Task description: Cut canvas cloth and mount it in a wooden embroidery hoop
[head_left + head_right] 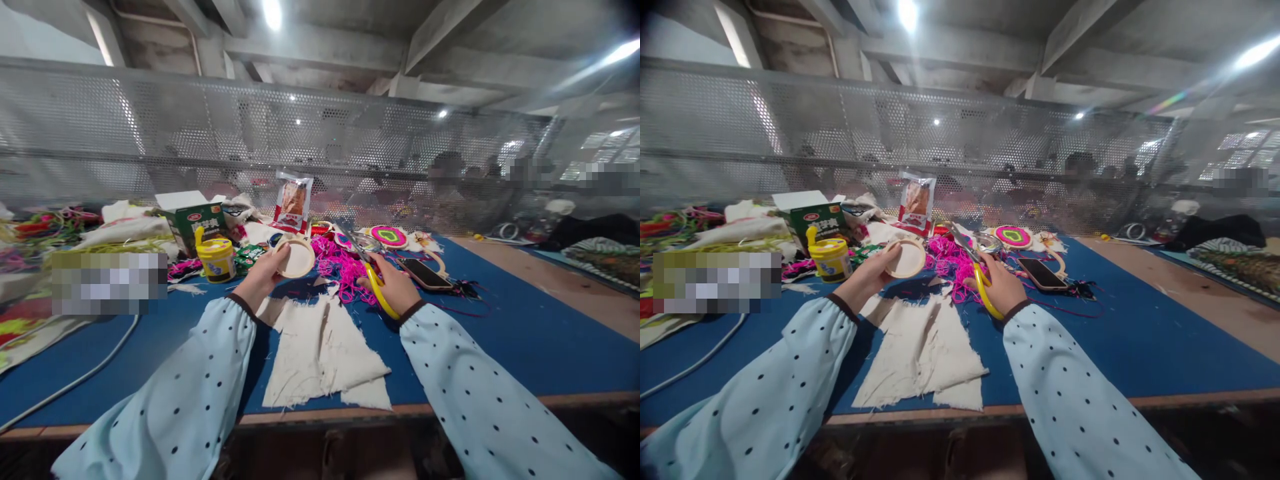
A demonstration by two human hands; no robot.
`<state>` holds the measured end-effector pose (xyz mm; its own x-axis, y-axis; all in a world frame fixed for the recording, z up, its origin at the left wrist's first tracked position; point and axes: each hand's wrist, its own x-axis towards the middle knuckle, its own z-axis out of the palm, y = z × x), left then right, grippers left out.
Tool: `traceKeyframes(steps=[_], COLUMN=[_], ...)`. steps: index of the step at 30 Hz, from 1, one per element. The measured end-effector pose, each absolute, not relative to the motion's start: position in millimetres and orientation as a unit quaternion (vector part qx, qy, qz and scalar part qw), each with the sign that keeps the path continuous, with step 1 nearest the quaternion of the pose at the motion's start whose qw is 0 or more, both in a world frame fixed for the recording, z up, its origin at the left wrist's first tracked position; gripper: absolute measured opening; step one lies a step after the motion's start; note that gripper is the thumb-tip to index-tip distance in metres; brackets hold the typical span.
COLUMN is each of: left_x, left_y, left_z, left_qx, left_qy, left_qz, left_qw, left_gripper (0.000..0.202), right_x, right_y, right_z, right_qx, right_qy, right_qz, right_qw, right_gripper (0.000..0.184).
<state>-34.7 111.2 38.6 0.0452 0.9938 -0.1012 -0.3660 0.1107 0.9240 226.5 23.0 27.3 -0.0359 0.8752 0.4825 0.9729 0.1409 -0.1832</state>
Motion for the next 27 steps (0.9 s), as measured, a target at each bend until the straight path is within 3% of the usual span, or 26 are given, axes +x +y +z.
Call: traceKeyframes(steps=[10,27], left_x=[-29,-27], left_y=[102,95], left_z=[43,48], left_qx=[0.441,0.449], left_qy=[0.355,0.371], left_qz=[0.549,0.527], left_qw=[0.615,0.619], left_gripper=[0.032,0.028], right_x=[216,219], right_y=[15,17], right_z=[31,30], right_qx=[-0.618,-0.600], right_qy=[-0.735,-0.741], right_qz=[-0.230,-0.247], right_qw=[0.159,0.175], right_gripper=[0.065,0.062])
